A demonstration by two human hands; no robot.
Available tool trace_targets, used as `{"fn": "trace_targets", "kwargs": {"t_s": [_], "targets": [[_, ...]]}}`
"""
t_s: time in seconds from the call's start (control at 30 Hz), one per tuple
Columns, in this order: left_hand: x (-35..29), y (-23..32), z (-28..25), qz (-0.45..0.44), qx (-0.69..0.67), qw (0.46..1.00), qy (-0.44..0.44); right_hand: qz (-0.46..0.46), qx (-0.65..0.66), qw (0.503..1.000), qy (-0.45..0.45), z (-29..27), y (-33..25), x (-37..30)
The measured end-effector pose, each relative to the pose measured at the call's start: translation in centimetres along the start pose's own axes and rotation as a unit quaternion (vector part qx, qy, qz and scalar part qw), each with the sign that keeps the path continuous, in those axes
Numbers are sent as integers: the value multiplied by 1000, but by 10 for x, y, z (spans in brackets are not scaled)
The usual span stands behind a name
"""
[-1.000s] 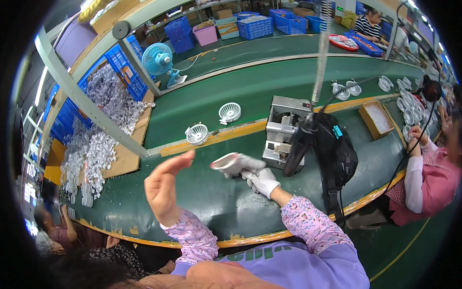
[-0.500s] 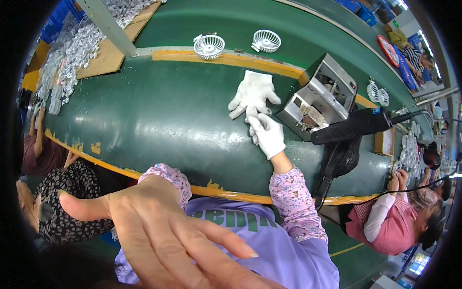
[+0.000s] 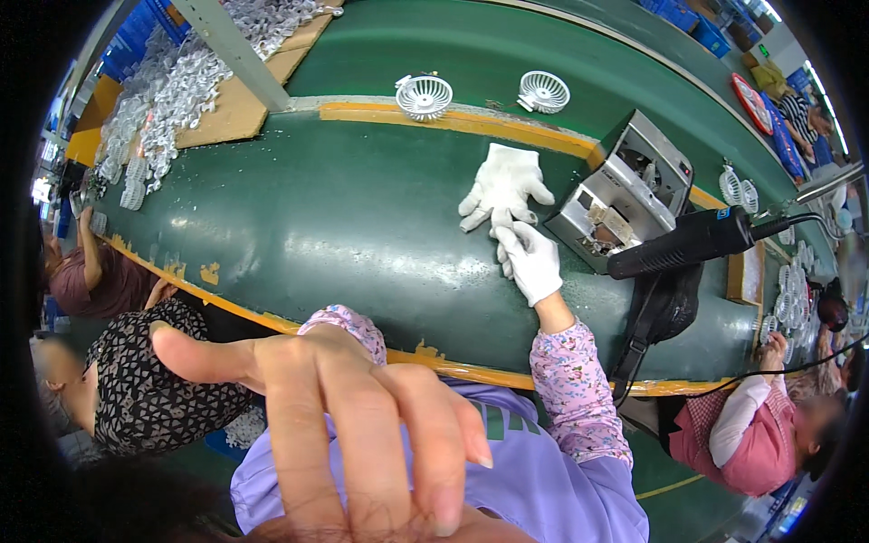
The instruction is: The person puts on gloves, places circuit boards onto fan grilles, and secures them using an electric screwdriver. The person then places the assembled fan parts onto the conveyor.
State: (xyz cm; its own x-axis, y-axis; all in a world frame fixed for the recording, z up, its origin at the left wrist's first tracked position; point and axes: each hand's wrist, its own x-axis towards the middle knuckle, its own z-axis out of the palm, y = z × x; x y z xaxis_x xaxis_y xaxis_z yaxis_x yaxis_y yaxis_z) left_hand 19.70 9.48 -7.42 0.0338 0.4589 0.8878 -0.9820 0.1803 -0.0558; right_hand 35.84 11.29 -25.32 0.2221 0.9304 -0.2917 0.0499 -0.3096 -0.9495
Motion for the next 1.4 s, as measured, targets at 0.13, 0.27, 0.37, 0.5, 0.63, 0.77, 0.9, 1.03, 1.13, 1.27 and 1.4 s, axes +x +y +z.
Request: {"fn": "trace_targets", "kwargs": {"t_s": [0.13,0.27,0.37,0.5,0.63,0.77,0.9,1.03,1.13,1.27,1.4], "targets": [[1,31,-2,-130,122,984,-17,-26,-9,1000,2,-3,4,1],[0,31,-8,-106,84,990,-37,-12,2,1000,-7,1,3,0],[1,28,-14,-89,54,993,-49,-12,10,1000,1,-1,5,2],[4,25,-16,-69,23,995,-69,-17,16,1000,-7,0,2,2],[5,20,-18,-54,-13,993,-101,-26,-5,1000,4,-3,3,1],[6,17,-14,-47,-22,990,-135,-21,-27,999,6,-2,4,0],[9,2,-2,-37,1,990,-136,-16,-8,1000,2,-5,9,3],[7,-9,-6,347,139,927,-31,-27,-25,999,-1,3,4,1],[8,25,-21,9,109,972,-207,-24,-21,999,14,-4,6,2],[13,24,4,-80,67,992,-77,-21,-15,1000,5,-1,6,3],[-2,0,9,126,32,989,-70,-22,-14,1000,1,-3,5,0]]}}
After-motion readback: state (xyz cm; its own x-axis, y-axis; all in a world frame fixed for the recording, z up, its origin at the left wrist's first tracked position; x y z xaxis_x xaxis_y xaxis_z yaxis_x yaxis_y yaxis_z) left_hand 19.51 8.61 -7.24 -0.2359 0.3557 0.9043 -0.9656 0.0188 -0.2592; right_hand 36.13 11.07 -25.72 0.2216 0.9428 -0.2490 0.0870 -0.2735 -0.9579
